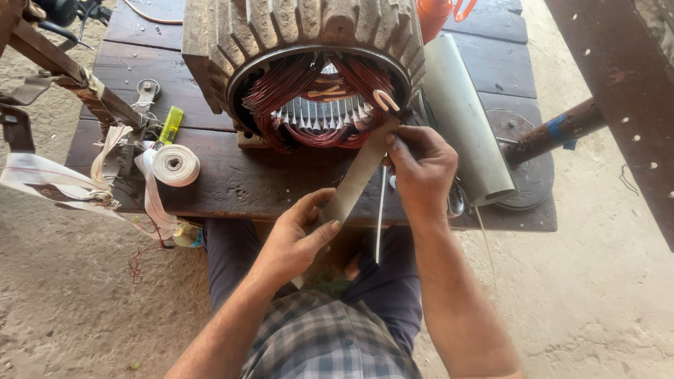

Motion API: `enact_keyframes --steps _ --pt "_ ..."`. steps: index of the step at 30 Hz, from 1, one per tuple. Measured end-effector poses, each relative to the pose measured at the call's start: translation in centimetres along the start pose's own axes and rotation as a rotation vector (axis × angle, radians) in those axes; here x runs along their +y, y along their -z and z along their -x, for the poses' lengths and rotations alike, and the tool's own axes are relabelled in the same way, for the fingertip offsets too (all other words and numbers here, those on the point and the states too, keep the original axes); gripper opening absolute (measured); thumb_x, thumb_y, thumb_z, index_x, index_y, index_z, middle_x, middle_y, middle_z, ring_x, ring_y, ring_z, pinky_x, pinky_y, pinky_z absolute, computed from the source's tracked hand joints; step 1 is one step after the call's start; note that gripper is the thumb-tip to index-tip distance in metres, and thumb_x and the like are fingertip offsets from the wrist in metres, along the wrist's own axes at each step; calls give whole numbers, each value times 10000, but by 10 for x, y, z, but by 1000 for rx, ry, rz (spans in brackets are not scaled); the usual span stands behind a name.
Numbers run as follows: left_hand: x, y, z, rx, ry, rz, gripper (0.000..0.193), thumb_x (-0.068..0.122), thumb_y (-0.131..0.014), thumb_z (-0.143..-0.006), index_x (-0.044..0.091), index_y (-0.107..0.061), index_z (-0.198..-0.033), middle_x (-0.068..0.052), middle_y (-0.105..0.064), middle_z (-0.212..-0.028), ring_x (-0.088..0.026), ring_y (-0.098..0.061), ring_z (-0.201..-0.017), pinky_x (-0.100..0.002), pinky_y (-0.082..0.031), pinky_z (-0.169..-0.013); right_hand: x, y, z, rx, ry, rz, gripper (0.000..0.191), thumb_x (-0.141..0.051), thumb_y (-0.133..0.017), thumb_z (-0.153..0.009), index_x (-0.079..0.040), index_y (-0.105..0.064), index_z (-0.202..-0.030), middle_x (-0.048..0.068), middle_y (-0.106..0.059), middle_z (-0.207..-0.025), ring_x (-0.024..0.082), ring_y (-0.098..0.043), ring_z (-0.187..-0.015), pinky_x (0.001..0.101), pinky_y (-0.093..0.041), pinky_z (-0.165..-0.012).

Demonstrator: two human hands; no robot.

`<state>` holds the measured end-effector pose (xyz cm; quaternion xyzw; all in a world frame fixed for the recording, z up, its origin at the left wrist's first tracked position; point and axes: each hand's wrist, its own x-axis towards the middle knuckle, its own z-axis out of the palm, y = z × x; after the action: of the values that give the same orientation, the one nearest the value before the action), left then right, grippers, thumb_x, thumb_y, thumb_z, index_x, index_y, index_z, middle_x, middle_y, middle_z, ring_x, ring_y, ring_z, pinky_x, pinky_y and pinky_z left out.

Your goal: The person works on an electric motor stator clamped on a wooden workbench. They use pliers to trim and bend copper wire ends in the slots, cut a strip of sheet metal with scissors, and press the cut strip into the stator slots as insulation.

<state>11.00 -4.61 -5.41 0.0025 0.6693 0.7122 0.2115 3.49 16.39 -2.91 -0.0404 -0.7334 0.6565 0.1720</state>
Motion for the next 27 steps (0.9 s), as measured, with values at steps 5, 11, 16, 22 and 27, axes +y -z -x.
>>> enact_keyframes --steps 5,11,16,22,27 --pt "-9 9 2 25 16 51 555 156 -714 -906 61 -554 -1429 -77 -713 -1041 -112 -655 -861 -256 -565 -719 -1 -4 0 -14 18 -18 101 -10 -743 -962 55 -724 -1036 74 -739 -864 86 -672 -684 211 -550 -603" --pt "-7 31 7 134 -92 -101 494 146 -741 -904 59 -621 -1375 -71 -712 -918 -114 -641 -812 -252 -537 -717 -5 -9 4 -49 42 12 121 -14 -732 -978 66 -717 -1069 94 -740 -887 96 -672 -713 220 -563 -629" --pt "11 53 22 279 -205 -373 360 102 -740 -897 91 -720 -1257 -81 -753 -843 -164 -695 -730 -293 -565 -702 -4 -10 4 -51 -8 -71 117 -5 -713 -976 76 -707 -1060 124 -745 -870 143 -702 -677 262 -589 -594" --pt "19 46 47 233 -429 -583 288 144 -750 -878 96 -722 -1161 -78 -786 -946 -246 -769 -840 -378 -597 -737 1 -3 9 -4 -16 -145 105 1 -713 -998 72 -701 -1074 127 -735 -898 151 -693 -691 267 -583 -619" --pt "4 34 45 183 -492 -507 352 156 -764 -841 83 -691 -1178 -120 -770 -986 -304 -749 -877 -407 -591 -736 8 -3 6 -19 -19 -172 94 9 -708 -1005 67 -686 -1076 122 -726 -934 159 -705 -738 286 -615 -665"
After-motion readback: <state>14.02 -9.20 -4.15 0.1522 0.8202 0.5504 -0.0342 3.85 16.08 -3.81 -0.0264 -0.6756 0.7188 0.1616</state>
